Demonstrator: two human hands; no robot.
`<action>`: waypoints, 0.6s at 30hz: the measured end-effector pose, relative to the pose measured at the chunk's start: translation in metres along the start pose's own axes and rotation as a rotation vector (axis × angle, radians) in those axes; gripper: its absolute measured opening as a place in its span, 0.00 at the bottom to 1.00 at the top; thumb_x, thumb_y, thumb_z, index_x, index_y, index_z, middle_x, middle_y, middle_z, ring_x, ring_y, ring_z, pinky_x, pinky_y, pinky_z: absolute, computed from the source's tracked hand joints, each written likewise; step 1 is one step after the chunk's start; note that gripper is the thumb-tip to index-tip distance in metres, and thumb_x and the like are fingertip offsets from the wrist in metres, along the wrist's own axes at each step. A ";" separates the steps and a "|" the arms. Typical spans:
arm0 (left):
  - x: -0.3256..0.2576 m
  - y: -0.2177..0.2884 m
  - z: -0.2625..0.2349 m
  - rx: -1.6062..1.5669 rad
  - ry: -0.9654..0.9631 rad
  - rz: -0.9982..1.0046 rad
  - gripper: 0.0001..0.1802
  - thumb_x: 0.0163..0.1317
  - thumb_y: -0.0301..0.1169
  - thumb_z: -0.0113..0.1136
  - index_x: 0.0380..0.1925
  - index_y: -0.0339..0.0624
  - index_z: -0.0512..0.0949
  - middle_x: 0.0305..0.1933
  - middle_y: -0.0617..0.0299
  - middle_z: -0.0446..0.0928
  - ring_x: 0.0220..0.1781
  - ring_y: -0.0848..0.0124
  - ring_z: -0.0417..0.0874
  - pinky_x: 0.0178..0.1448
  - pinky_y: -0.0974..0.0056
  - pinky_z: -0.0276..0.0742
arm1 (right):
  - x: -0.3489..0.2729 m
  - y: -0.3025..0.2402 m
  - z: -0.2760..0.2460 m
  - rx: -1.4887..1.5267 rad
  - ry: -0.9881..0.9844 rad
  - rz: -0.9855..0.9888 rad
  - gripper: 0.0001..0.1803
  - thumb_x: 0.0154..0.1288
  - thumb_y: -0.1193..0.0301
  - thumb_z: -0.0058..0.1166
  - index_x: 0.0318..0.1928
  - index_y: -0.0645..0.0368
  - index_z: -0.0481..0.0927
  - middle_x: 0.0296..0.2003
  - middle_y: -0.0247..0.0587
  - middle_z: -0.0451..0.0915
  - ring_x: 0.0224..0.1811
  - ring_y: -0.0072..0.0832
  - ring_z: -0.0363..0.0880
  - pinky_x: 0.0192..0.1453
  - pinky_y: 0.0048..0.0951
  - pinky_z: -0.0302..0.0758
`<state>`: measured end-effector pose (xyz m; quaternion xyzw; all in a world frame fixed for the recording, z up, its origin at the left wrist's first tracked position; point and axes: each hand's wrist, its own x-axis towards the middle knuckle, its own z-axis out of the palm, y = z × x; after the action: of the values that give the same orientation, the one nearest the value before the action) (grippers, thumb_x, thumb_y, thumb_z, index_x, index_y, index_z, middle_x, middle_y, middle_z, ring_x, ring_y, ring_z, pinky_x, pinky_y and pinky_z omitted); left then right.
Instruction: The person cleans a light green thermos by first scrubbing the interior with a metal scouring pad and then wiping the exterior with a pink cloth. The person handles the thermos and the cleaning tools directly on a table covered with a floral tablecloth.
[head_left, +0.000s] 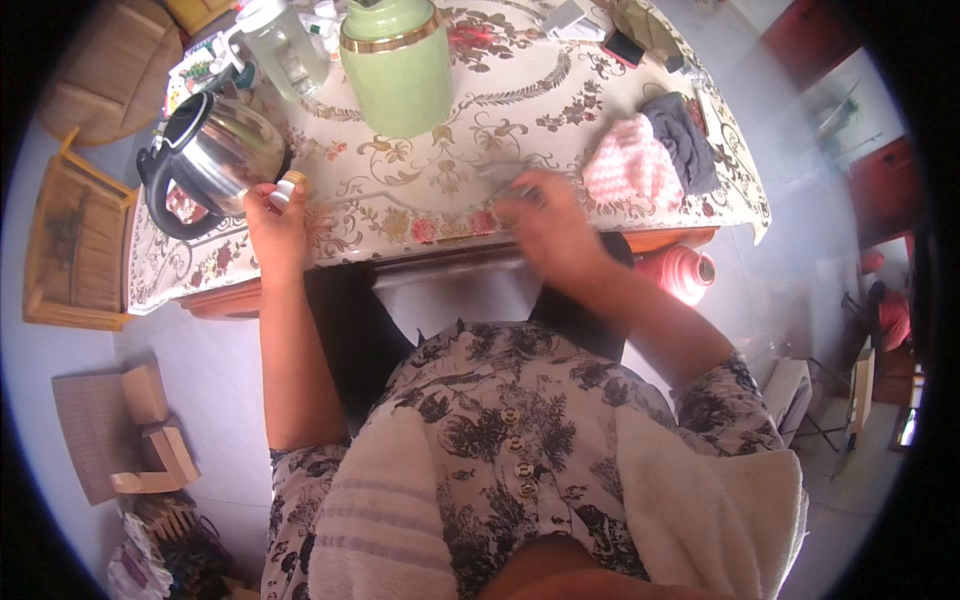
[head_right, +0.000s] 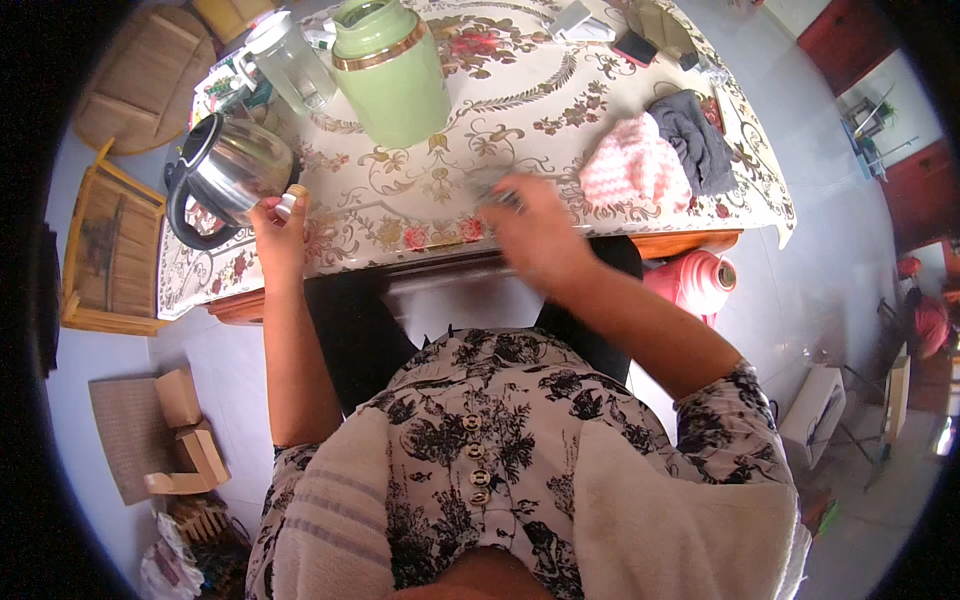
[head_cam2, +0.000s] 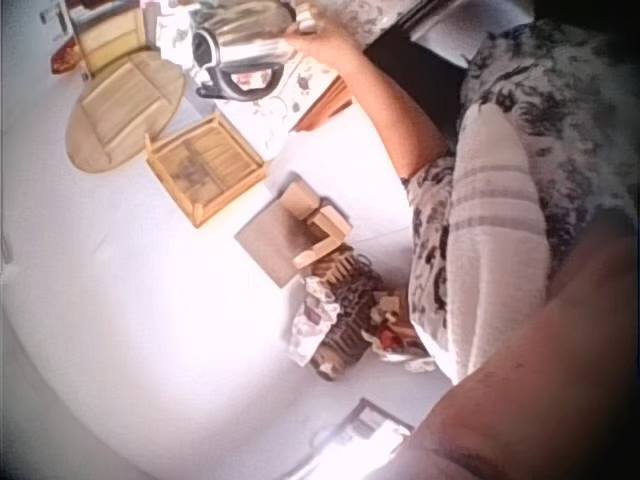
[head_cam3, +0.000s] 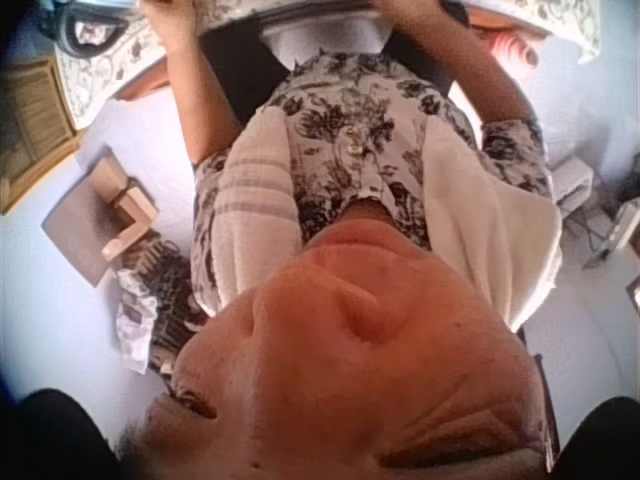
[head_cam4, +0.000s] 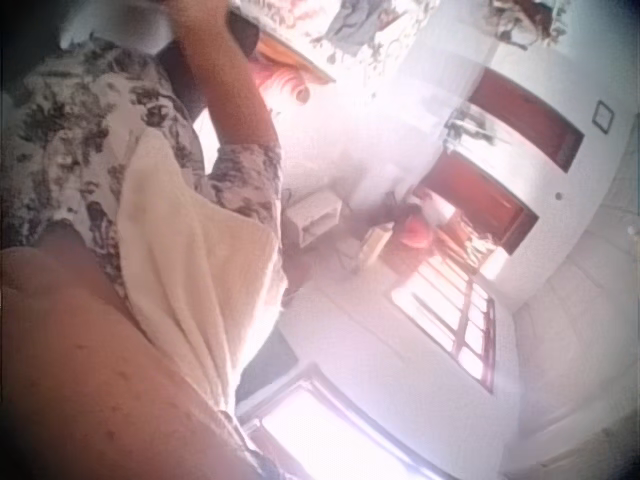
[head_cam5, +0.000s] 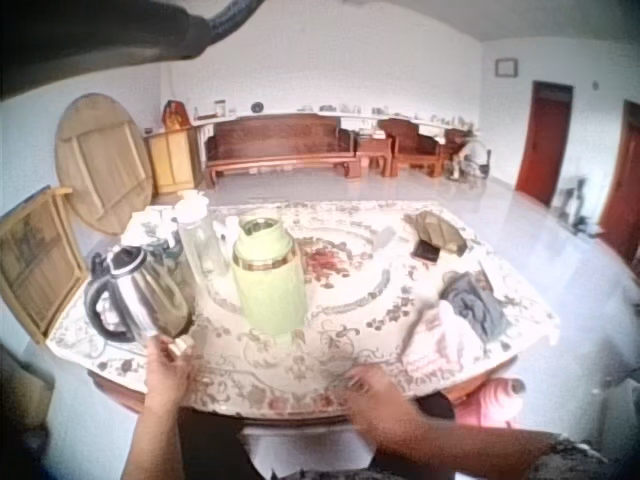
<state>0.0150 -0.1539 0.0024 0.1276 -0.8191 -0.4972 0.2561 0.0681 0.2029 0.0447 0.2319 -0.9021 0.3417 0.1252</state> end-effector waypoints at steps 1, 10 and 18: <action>-0.004 0.002 0.004 0.004 0.019 -0.007 0.20 0.58 0.30 0.67 0.43 0.40 0.66 0.37 0.59 0.74 0.33 0.74 0.74 0.35 0.67 0.72 | -0.007 -0.016 0.018 0.083 -0.081 0.015 0.21 0.60 0.67 0.57 0.53 0.57 0.74 0.51 0.53 0.70 0.53 0.45 0.71 0.58 0.40 0.69; -0.009 0.025 0.019 0.328 0.059 0.288 0.19 0.51 0.31 0.70 0.37 0.38 0.70 0.39 0.52 0.73 0.41 0.57 0.75 0.47 0.59 0.71 | 0.028 -0.026 0.098 -0.105 -0.183 -0.448 0.28 0.59 0.75 0.51 0.62 0.58 0.67 0.61 0.49 0.69 0.64 0.42 0.66 0.72 0.43 0.56; 0.017 0.026 0.030 0.384 0.097 0.277 0.19 0.51 0.31 0.68 0.40 0.37 0.72 0.42 0.50 0.73 0.45 0.52 0.74 0.51 0.54 0.71 | 0.069 0.132 -0.025 -0.435 0.047 0.151 0.22 0.54 0.81 0.49 0.52 0.59 0.78 0.48 0.47 0.80 0.49 0.44 0.78 0.56 0.36 0.74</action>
<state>-0.0147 -0.1272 0.0191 0.0843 -0.8950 -0.2856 0.3321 -0.0564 0.2839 0.0154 0.1232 -0.9661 0.1531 0.1672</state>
